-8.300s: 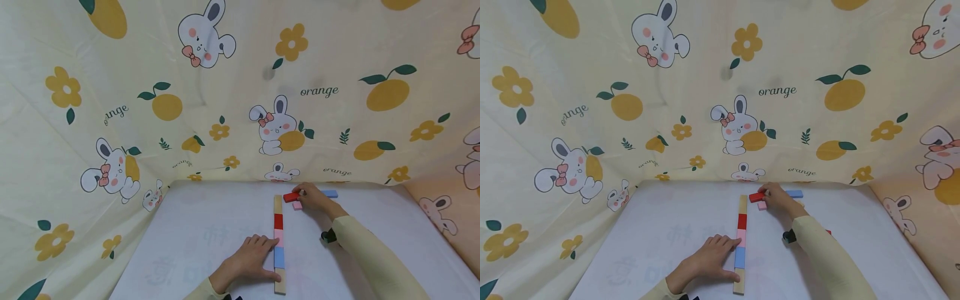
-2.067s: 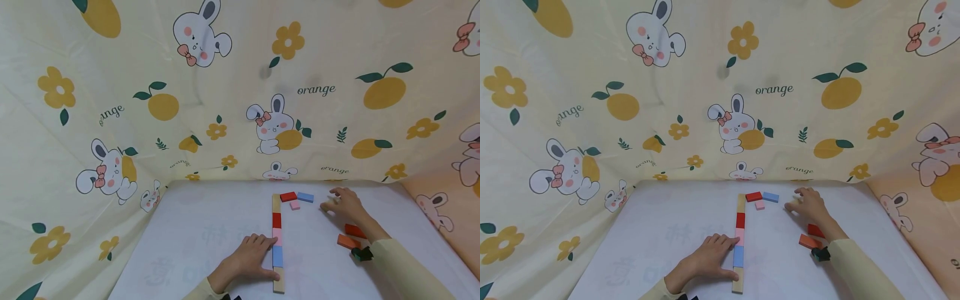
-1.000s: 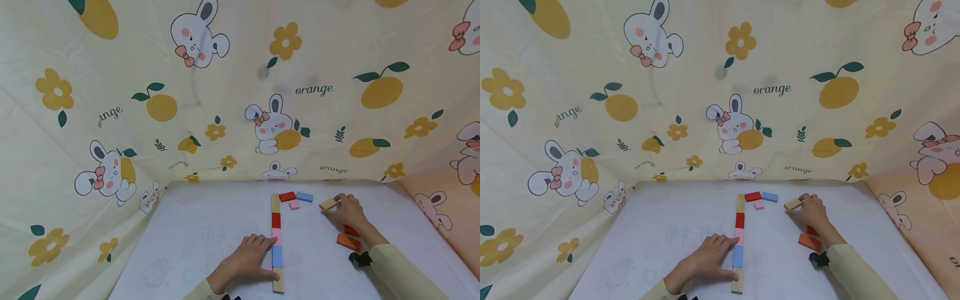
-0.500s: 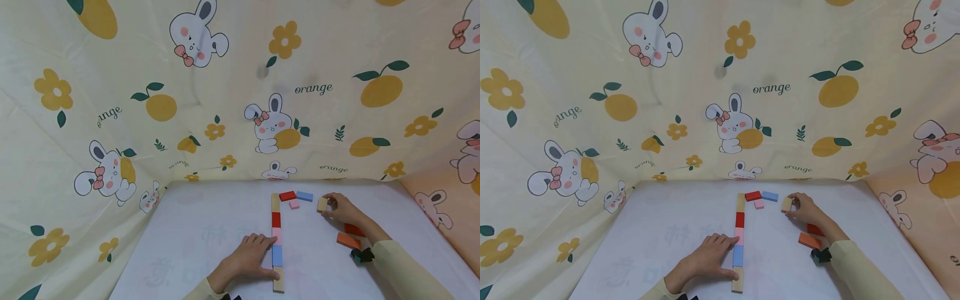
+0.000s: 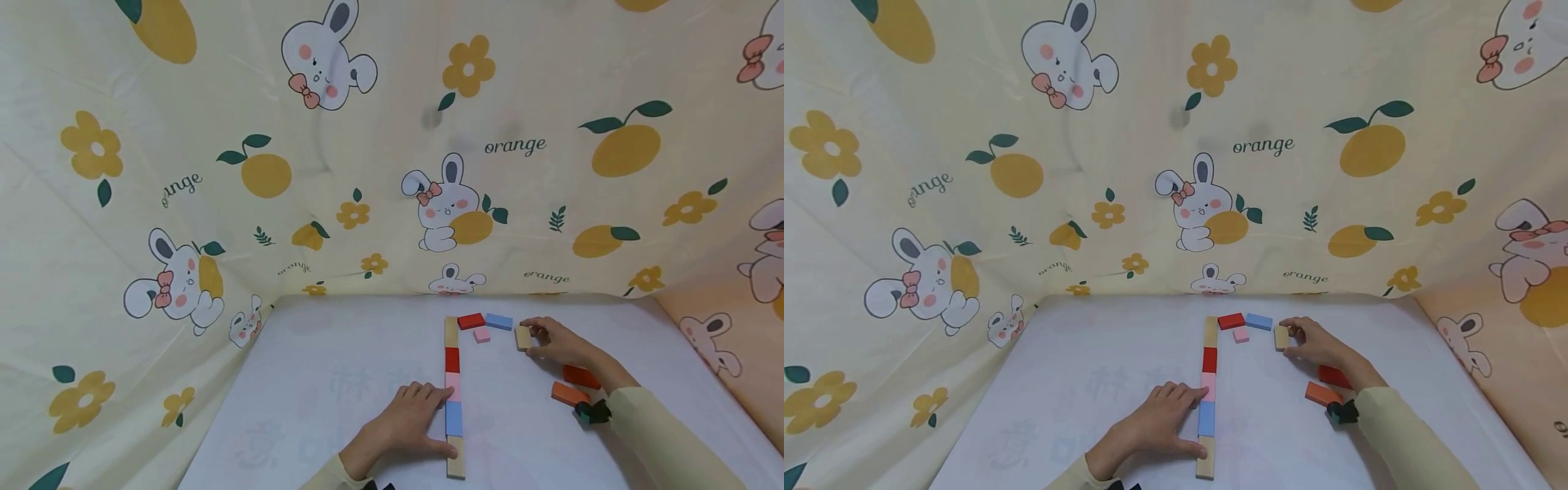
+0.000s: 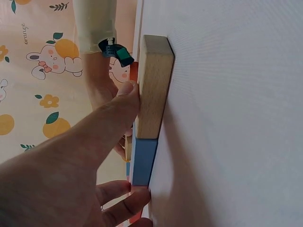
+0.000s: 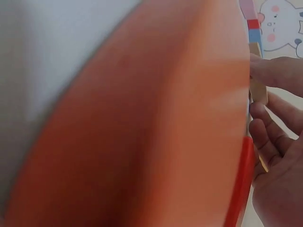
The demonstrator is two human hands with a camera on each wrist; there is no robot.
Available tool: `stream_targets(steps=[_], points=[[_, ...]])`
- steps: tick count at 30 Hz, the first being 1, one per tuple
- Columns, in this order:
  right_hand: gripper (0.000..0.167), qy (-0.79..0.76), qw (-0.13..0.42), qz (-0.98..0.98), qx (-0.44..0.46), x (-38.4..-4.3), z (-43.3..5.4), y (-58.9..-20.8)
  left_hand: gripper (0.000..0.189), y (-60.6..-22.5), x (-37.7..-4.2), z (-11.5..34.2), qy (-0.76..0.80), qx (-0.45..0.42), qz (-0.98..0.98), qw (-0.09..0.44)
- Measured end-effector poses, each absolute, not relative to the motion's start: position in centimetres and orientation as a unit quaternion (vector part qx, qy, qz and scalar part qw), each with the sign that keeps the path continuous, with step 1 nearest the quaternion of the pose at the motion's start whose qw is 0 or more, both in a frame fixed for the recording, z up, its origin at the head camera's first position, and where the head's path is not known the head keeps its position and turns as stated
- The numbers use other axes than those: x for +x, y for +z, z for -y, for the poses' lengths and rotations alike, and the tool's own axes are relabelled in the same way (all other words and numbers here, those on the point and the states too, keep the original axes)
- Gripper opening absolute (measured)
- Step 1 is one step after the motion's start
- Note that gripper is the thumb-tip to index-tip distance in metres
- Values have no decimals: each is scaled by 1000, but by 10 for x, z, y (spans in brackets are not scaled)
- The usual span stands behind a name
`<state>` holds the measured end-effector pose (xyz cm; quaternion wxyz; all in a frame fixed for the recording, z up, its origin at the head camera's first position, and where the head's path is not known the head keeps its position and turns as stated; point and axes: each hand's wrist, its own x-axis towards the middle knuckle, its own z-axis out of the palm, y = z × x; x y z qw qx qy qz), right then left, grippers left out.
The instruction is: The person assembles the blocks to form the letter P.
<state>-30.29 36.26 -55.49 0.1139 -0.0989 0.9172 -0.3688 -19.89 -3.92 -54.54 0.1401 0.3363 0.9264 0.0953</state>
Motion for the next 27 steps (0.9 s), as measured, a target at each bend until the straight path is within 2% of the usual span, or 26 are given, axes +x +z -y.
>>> stream_targets(steps=[27], points=[[74,-353,117,-920,-121,-302,-359,-555,106,-549,-200,39,99,335,-926,142]])
